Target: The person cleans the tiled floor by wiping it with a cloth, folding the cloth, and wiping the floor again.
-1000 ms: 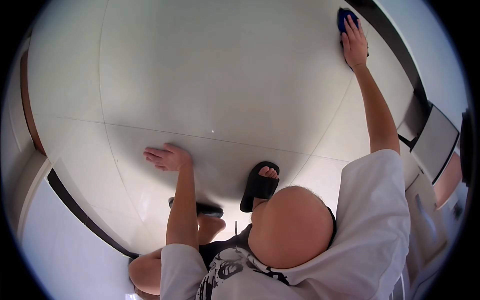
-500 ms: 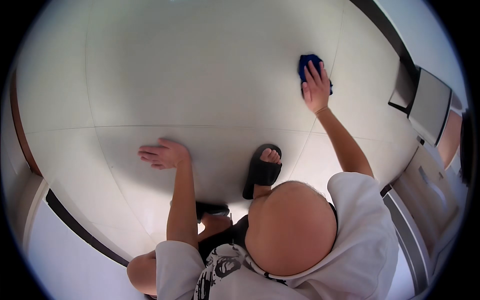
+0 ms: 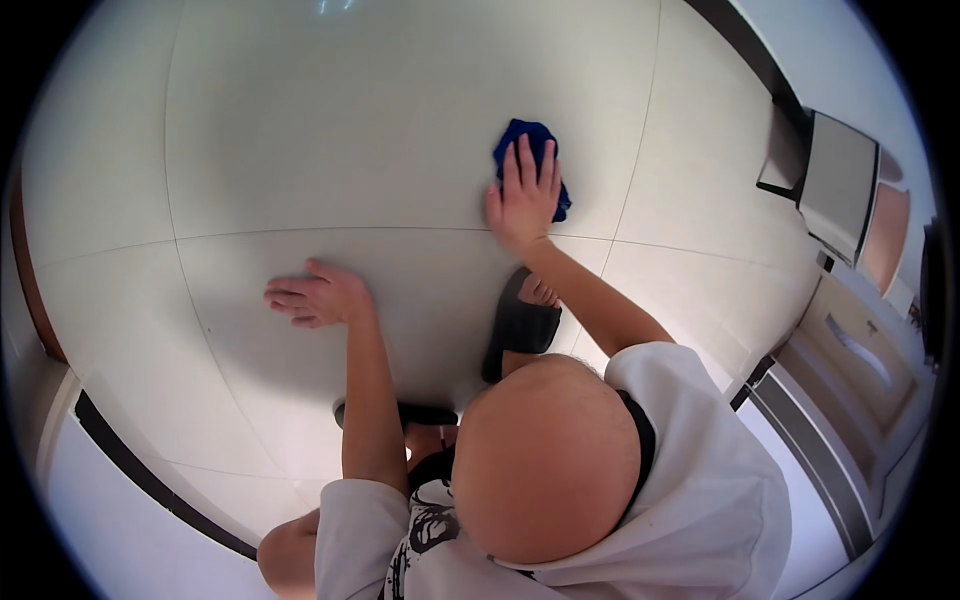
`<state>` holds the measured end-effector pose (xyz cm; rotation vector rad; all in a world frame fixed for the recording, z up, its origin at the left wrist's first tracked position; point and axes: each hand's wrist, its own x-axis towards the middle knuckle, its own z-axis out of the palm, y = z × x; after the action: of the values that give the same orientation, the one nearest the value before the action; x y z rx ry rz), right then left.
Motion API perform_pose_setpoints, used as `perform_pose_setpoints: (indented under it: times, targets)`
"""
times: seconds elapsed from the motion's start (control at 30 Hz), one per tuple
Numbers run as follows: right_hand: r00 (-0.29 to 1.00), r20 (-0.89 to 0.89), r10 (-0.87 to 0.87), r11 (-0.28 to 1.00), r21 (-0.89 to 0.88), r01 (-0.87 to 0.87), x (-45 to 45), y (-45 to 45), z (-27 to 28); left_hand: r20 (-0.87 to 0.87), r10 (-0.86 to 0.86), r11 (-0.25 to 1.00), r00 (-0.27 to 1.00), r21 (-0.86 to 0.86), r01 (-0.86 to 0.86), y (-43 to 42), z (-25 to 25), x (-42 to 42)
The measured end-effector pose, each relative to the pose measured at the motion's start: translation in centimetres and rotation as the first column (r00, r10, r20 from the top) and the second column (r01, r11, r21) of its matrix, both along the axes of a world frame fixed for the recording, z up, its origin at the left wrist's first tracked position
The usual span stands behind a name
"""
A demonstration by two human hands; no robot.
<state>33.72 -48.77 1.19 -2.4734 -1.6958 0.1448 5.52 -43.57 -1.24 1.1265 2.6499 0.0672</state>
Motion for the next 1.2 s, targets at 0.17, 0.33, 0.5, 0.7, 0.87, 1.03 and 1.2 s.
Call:
perform_pose_setpoints:
  times: [0.17, 0.33, 0.5, 0.7, 0.87, 1.03, 1.2]
  targets:
    - [0.979, -0.166, 0.117, 0.992, -0.025, -0.123, -7.9, 3.6, 0.9, 0.103, -0.018, 0.998, 0.995, 0.064, 0.011, -0.2, 1.0, -0.6]
    - [0.953, -0.215, 0.213, 0.975, -0.021, -0.223, -12.2, 5.7, 1.2, -0.050, -0.103, 0.966, 0.993, 0.233, 0.112, 1.8, 2.3, -5.6]
    - [0.935, -0.163, 0.316, 0.947, -0.011, -0.322, -6.8, 3.6, 0.6, -0.172, -0.123, 0.986, 0.977, 0.090, 0.140, 3.4, 0.7, -12.6]
    - [0.996, 0.090, 0.006, 0.999, 0.048, -0.010, 8.7, -4.3, 0.2, -0.121, -0.099, 0.992, 0.988, 0.060, 0.107, 3.7, 0.4, -13.2]
    - [0.949, 0.124, -0.289, 0.951, 0.155, 0.269, 19.3, -11.8, -2.4, -0.117, -0.097, 0.993, 0.988, 0.060, 0.104, 3.8, 0.7, -12.6]
    - [0.942, 0.182, -0.281, 0.956, 0.142, 0.258, 16.3, -9.4, -3.1, -0.116, -0.086, 0.993, 0.990, 0.073, 0.095, 3.9, 0.8, -12.2]
    - [1.000, 0.018, -0.010, 0.984, 0.176, 0.006, 4.0, -1.5, -1.5, -0.115, -0.086, 0.993, 0.990, 0.067, 0.094, 3.9, 0.9, -12.2]
